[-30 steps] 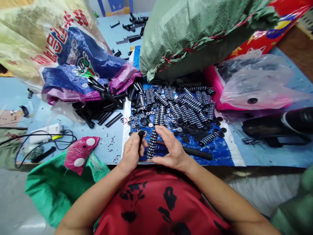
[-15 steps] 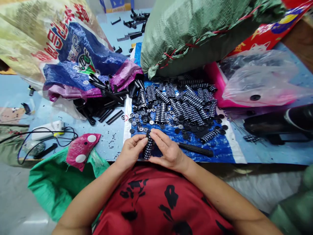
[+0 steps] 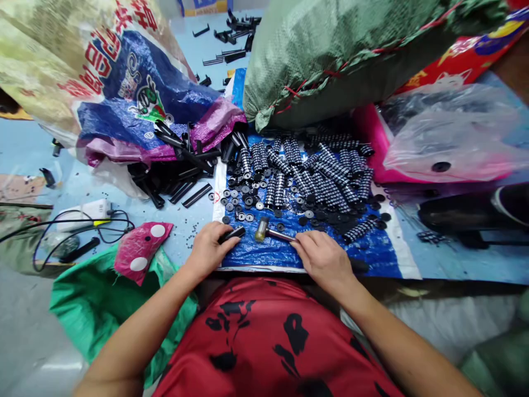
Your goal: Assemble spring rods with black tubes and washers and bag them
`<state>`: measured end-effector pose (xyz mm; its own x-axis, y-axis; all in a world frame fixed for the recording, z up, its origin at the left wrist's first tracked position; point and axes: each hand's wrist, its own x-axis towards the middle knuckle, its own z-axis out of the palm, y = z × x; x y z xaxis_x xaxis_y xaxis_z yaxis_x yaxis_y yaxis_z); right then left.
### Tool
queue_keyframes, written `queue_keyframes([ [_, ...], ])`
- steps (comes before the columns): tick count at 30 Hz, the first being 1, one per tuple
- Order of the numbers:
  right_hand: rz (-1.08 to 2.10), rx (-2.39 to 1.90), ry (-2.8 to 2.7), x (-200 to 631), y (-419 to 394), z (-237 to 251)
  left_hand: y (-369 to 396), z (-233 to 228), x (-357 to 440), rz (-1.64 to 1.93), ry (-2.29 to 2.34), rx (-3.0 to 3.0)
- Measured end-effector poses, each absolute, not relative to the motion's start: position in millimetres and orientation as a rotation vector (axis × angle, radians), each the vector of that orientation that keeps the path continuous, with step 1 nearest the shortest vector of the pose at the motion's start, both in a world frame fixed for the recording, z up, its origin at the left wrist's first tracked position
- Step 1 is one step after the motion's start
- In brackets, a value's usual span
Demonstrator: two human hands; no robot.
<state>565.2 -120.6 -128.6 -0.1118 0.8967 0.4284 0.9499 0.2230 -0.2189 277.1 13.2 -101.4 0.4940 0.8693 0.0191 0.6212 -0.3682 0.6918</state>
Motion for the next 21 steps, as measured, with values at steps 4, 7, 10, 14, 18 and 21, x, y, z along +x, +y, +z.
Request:
queue_keyframes([
  [4,-0.059,-1.449,-1.89,544.5,-111.2,-109.5,24.9,-94.8,279.8,0.15,1.262,2.046],
  [7,0.0,-1.383,-1.885,530.1,-101.2,-101.6,26.0,-93.8,285.1,0.112,1.285,1.97],
  [10,0.078,-1.514,-2.043,523.2,-96.4,-101.3,26.7,-94.3,287.1,0.104,1.284,1.943],
  [14,0.063,-1.307,-2.016,517.5,-96.9,-96.9,36.4,-94.0,285.7,0.077,1.229,1.904],
  [18,0.108,-1.072,-2.099,505.5,-98.2,-95.3,48.1,-96.5,289.7,0.023,1.171,1.827],
  [21,0.108,-1.202,-2.255,500.0,-99.2,-98.9,49.4,-95.9,298.3,-0.022,1.188,1.879],
])
